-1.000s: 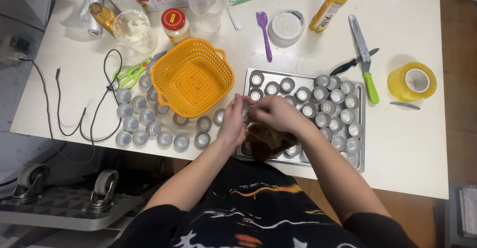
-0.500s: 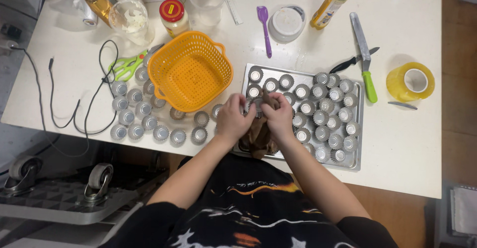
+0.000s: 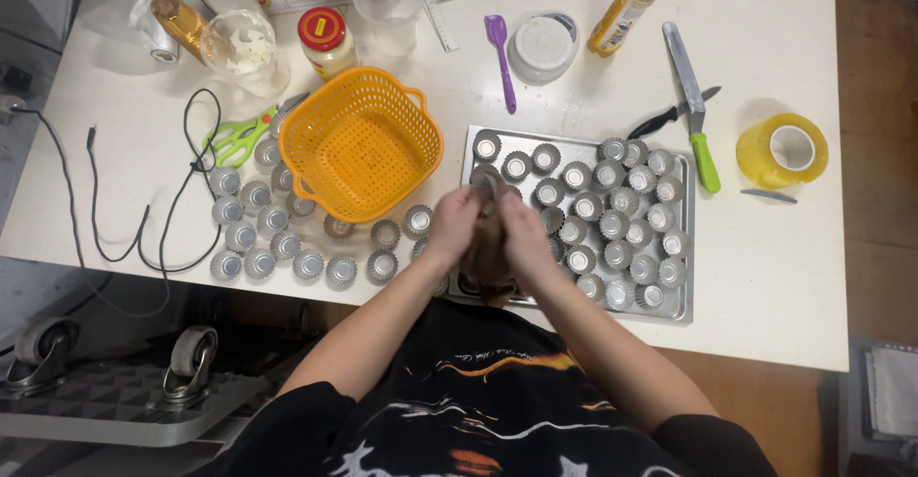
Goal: The person wipes small fluted metal baking molds one at a time with a brown cloth and places each cleaned mold into an orange plastic basket. The molds are taken from a metal tray and from the table surface, and the wiping continues across the whole episode.
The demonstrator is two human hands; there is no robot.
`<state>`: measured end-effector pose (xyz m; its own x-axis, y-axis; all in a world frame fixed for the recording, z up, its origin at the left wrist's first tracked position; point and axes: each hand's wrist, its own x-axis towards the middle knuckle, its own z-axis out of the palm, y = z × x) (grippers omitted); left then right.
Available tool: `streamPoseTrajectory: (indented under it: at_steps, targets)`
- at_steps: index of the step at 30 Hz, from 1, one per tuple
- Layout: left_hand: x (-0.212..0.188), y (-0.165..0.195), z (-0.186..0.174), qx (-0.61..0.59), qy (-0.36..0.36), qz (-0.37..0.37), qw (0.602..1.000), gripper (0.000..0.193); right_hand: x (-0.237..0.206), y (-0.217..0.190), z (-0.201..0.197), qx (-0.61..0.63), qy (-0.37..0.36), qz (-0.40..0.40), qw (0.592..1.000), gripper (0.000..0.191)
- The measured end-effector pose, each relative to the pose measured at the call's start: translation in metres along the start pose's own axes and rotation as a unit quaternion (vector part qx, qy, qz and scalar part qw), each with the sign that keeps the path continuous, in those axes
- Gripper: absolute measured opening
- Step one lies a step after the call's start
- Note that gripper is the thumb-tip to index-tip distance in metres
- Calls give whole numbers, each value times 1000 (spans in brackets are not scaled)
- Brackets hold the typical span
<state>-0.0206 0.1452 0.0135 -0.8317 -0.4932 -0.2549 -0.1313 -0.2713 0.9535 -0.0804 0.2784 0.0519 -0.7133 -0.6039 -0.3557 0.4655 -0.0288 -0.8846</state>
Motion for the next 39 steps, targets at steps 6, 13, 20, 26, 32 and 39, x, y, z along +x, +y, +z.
streamPoseTrajectory:
  at_steps: [6, 13, 20, 26, 32, 39]
  targets:
    - [-5, 19, -12, 252, -117, 147, 949, 30, 4, -4, -6, -76, -75, -86, 991, 50]
    - [-42, 49, -22, 541, -55, 148, 826, 26, 2, 2, 4, -218, -41, -30, 975, 48]
    - [-33, 31, -62, 565, 33, 88, 820, 25, 3, -2, -22, -428, -156, -27, 890, 39]
    - [-70, 18, -147, 476, 76, -35, 875, 35, -33, -72, -70, -48, -12, 8, 999, 20]
    - [-102, -27, -144, 539, -50, -157, 826, 38, -77, -139, -97, 74, -158, -161, 971, 35]
    - [-91, -48, -133, 578, -44, -206, 788, 31, -87, -147, -99, 78, -192, -196, 958, 41]
